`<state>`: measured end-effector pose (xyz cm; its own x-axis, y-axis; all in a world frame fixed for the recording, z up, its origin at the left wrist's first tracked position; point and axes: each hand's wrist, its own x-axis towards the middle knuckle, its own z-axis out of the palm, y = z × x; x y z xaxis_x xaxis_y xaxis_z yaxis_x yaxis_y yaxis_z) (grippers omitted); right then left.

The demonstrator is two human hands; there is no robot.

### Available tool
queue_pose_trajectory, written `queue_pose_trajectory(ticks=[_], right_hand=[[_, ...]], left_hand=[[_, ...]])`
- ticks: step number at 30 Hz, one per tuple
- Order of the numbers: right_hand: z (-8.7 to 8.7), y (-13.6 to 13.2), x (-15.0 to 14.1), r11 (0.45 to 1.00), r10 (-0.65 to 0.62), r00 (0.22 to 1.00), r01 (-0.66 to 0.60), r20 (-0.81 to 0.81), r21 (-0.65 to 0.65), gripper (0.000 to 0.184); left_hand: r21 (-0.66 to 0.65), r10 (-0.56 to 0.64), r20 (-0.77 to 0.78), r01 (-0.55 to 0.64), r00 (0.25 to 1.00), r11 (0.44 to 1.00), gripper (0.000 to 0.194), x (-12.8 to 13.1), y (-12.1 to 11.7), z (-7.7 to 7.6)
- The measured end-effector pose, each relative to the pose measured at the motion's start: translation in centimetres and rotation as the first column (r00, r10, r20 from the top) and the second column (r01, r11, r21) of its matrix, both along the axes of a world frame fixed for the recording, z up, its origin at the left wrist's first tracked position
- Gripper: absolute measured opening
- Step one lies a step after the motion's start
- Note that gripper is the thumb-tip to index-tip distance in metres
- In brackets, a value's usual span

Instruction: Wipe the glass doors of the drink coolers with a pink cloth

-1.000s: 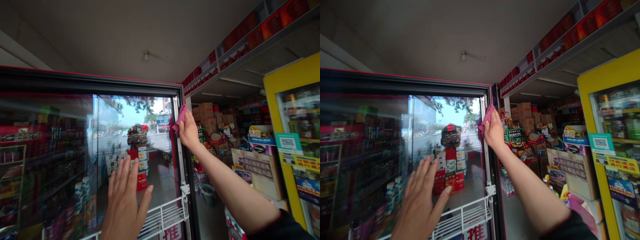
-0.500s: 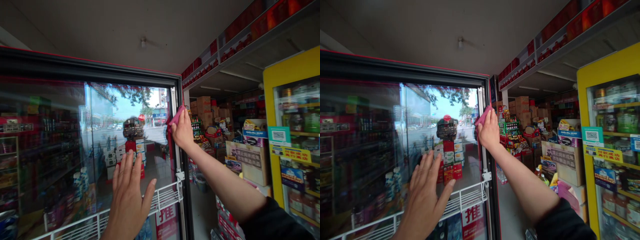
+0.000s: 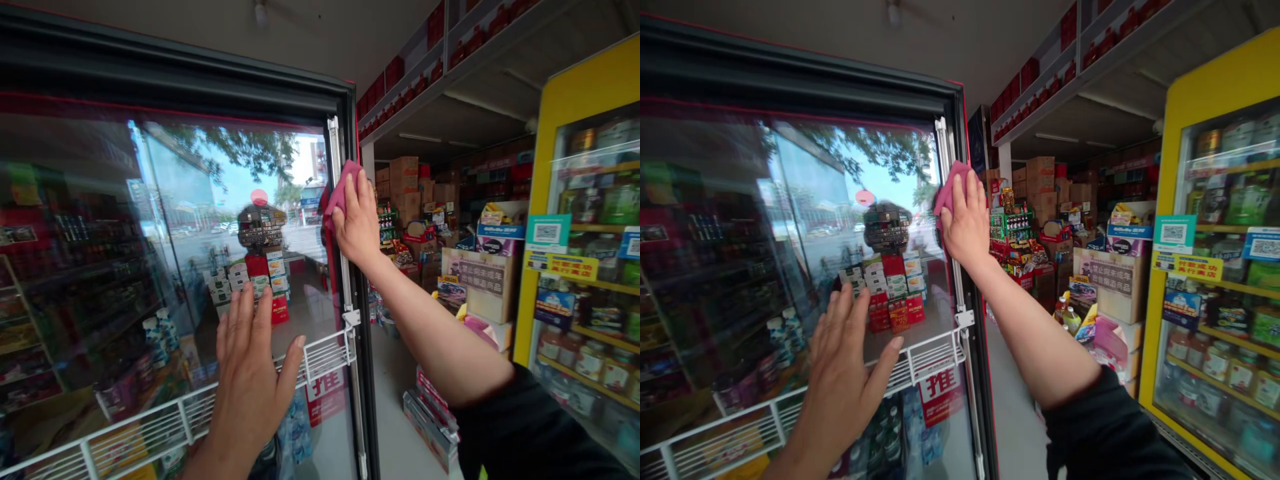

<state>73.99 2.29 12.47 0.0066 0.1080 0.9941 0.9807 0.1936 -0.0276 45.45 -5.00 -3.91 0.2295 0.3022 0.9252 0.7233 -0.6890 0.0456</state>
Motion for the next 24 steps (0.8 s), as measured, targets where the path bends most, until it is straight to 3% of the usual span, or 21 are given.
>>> queue_pose_trajectory(ticks=[4,7,16,20,24], right_hand=[[-7.6,-1.4,0.0,0.998,0.068,0.997,-0.068,0.035,0.009,0.074],[-12.4,-2.3,0.2,0.995,0.102,0.994,-0.102,0.031,-0.016,0.077],[-22.9,-4.7,0.1,0.979,0.157,0.987,-0.161,-0.037,-0.128,0.081],[-25.1,-4.9,0.0,0.970,0.159,0.985,-0.170,-0.073,-0.177,0.083],[-23.5,-4.2,0.5,0.964,0.141,0.989,-0.148,-0.044,-0.221,0.089]], left_hand=[[-0.018,-0.018,0.015,0.018,1.000,1.000,0.085,0.5,-0.4,-0.3],[-0.022,-0.034,0.025,0.035,0.999,0.999,0.084,0.8,-0.8,-0.3],[-0.049,-0.054,0.036,0.056,0.998,0.997,0.085,0.9,-1.3,-1.1],[-0.043,-0.058,0.028,0.059,0.998,0.997,0.085,0.8,-1.2,-1.2],[-0.035,-0.056,0.030,0.057,0.998,0.998,0.085,0.6,-1.1,-0.9]])
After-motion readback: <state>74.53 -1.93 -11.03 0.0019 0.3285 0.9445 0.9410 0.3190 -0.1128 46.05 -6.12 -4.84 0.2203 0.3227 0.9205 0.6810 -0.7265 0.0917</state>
